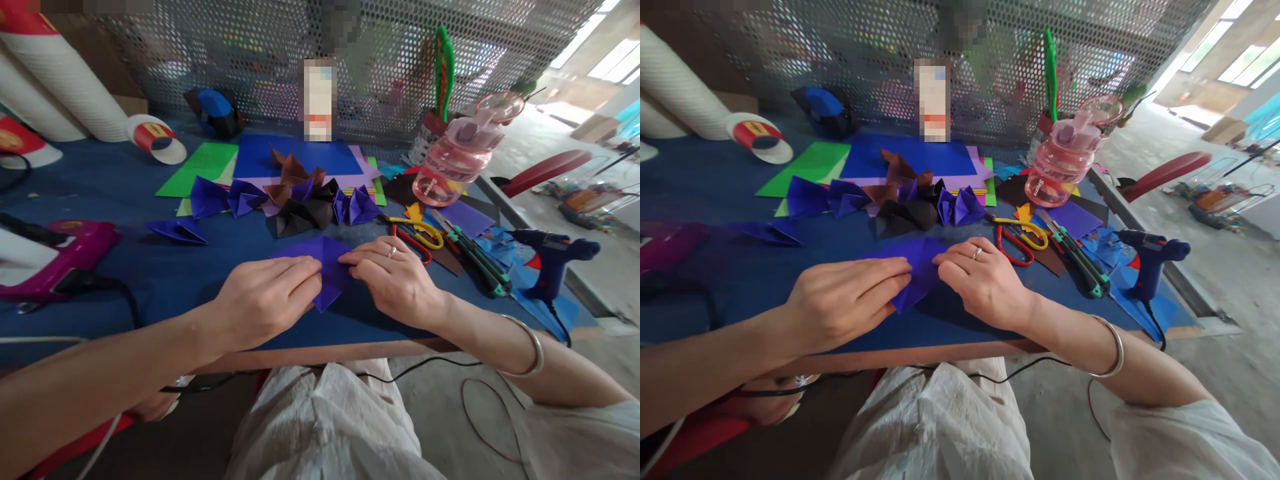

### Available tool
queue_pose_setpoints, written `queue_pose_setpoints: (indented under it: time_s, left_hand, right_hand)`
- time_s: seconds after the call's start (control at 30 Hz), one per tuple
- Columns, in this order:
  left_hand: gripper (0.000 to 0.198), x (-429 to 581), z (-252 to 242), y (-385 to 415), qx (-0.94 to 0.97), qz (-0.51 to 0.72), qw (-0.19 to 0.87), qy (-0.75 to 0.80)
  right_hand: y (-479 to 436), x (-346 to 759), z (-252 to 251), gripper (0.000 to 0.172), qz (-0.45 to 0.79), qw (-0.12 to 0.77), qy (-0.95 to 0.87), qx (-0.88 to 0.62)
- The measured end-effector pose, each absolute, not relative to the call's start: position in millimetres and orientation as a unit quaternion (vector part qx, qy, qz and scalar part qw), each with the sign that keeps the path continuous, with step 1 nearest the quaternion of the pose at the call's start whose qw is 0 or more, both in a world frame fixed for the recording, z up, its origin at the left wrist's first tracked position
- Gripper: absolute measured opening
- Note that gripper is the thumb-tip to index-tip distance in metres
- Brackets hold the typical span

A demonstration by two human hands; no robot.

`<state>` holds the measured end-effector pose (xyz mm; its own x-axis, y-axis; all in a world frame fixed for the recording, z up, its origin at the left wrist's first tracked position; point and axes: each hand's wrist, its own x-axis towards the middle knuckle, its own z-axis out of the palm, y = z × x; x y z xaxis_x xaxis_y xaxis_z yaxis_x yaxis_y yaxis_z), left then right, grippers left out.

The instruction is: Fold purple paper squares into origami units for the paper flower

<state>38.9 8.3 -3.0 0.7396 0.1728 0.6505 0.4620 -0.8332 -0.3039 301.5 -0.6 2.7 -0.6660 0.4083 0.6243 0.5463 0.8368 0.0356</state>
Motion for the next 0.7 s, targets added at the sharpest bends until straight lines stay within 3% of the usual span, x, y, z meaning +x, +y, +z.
queue_pose_setpoints:
  time_s: [0.43, 0.63, 0.7]
  left_hand:
    - [0.033, 39.5, -7.9, 12.1, -0.925, -0.261, 0.170, -0.220]
    - [0.032, 37.7, -6.6, 2.1, -0.918, -0.285, 0.187, -0.200]
    - [0.030, 38.1, -5.5, -4.1, -0.921, -0.295, 0.176, -0.182]
  right_hand:
    - [7.9, 313.8, -6.2, 0.039, 0.011, 0.245, -0.922, -0.299]
    - [5.7, 312.2, 0.8, 0.016, 0.018, 0.232, -0.937, -0.262]
    - [4.5, 311.2, 1.8, 0.017, 0.009, 0.241, -0.946, -0.216]
